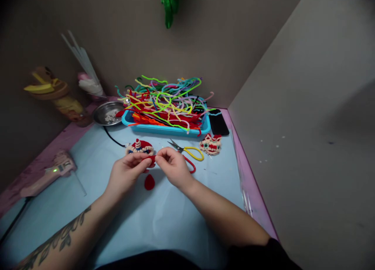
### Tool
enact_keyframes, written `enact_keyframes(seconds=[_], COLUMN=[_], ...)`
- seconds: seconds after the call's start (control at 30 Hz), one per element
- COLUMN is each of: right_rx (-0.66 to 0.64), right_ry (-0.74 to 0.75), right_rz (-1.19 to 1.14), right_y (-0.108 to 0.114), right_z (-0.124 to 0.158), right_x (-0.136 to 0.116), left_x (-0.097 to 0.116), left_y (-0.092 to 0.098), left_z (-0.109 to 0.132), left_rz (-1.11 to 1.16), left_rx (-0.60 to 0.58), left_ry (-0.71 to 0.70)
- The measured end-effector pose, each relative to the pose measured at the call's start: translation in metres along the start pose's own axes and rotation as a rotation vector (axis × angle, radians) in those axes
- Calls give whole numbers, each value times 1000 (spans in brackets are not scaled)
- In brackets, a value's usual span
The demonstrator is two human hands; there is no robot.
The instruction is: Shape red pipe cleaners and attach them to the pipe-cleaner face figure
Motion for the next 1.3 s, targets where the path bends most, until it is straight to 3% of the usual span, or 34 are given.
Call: enact_keyframes(seconds=[0.43,0.67,0.77,0.97,1.3], right_rx=[-32,-26,2,125,88], right_ry=[-30,-35,-46,-94,-150], right_rz=[-76,23,43,-78,-275], right_y=[-3,-3,1,14,6], right_z=[-3,-2,-3,-5,-6], right_x=[4,2,1,15,23], left_x=[2,-1,0,-1,-2], left_y=[2,0,-1,3,6], left_z=[2,3,1,-4,-4], left_rz=[-177,-340,-300,-165,-323], left_rx=[42,20,-6,-22,-39], left_ry=[-69,-92,-95,-33,16])
Point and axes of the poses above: each hand's wrist, its own z-axis away from the middle knuckle, its own y-axis out of the back of the hand, x = y × z, the point moved 5 cm from there along -z, towards the middle knuckle, and after that the axes turned 13 degrees about -x, right-handed, at the moved point
